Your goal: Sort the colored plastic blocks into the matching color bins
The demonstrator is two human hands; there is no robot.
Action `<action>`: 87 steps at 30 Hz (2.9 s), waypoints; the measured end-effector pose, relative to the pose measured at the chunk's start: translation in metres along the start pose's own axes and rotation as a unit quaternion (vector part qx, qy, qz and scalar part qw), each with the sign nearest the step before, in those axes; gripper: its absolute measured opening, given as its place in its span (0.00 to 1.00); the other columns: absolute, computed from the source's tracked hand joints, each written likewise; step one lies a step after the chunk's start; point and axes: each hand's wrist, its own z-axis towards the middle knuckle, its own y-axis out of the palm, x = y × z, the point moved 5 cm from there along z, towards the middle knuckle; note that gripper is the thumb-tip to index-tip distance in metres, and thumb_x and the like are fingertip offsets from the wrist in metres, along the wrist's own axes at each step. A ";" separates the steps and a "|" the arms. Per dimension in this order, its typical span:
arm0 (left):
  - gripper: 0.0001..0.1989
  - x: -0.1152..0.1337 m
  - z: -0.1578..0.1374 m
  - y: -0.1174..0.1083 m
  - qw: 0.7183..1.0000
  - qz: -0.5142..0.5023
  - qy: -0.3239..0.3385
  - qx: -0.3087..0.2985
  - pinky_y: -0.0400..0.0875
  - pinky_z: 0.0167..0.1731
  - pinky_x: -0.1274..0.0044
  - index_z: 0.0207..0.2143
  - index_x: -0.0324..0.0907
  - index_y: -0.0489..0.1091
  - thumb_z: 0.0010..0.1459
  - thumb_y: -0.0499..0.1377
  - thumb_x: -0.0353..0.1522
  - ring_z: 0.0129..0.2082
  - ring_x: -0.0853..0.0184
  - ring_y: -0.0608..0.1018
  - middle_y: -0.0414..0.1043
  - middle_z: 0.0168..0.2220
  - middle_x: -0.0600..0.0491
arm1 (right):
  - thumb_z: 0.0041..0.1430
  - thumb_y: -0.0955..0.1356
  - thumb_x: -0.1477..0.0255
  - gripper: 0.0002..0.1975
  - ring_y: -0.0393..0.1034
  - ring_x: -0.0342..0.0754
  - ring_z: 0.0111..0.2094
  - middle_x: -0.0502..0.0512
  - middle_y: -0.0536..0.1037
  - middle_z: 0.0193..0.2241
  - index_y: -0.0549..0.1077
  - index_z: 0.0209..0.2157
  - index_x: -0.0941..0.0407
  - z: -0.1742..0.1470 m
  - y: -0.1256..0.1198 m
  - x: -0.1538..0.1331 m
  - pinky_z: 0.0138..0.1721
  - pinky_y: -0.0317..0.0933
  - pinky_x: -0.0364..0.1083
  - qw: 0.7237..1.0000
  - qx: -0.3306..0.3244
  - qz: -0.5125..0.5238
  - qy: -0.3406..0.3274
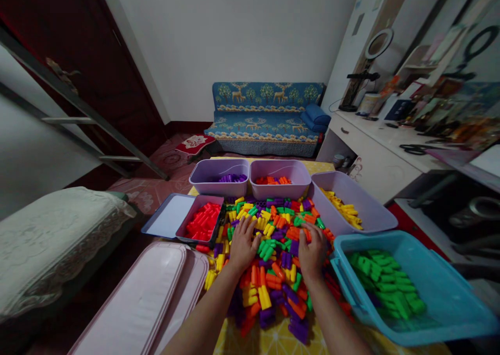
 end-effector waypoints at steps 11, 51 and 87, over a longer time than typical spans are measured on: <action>0.25 0.000 -0.001 0.001 1.000 0.007 0.002 0.002 0.56 0.63 0.58 0.61 0.44 0.63 0.64 0.51 0.41 0.68 0.56 0.54 0.58 0.66 0.47 | 0.63 0.60 0.56 0.23 0.69 0.59 0.49 0.66 0.76 0.45 0.74 0.50 0.55 0.001 0.047 0.000 0.53 0.57 0.57 0.970 -0.197 -0.133 0.042; 0.22 0.001 -0.001 -0.003 1.000 0.005 0.000 -0.001 0.56 0.63 0.59 0.59 0.46 0.66 0.64 0.52 0.37 0.67 0.56 0.56 0.58 0.65 0.47 | 0.47 0.69 0.68 0.22 0.75 0.52 0.35 0.54 0.80 0.31 0.72 0.47 0.54 -0.003 0.070 -0.033 0.37 0.64 0.47 0.943 -0.326 -0.004 0.071; 0.12 -0.022 -0.003 0.000 0.942 -0.313 -0.097 0.067 0.61 0.59 0.63 0.39 0.43 0.76 0.58 0.60 0.40 0.57 0.57 0.72 0.72 0.55 0.44 | 0.56 0.63 0.66 0.17 0.73 0.49 0.38 0.65 0.73 0.49 0.74 0.45 0.58 0.008 0.067 0.016 0.46 0.69 0.51 0.977 -0.192 0.076 0.061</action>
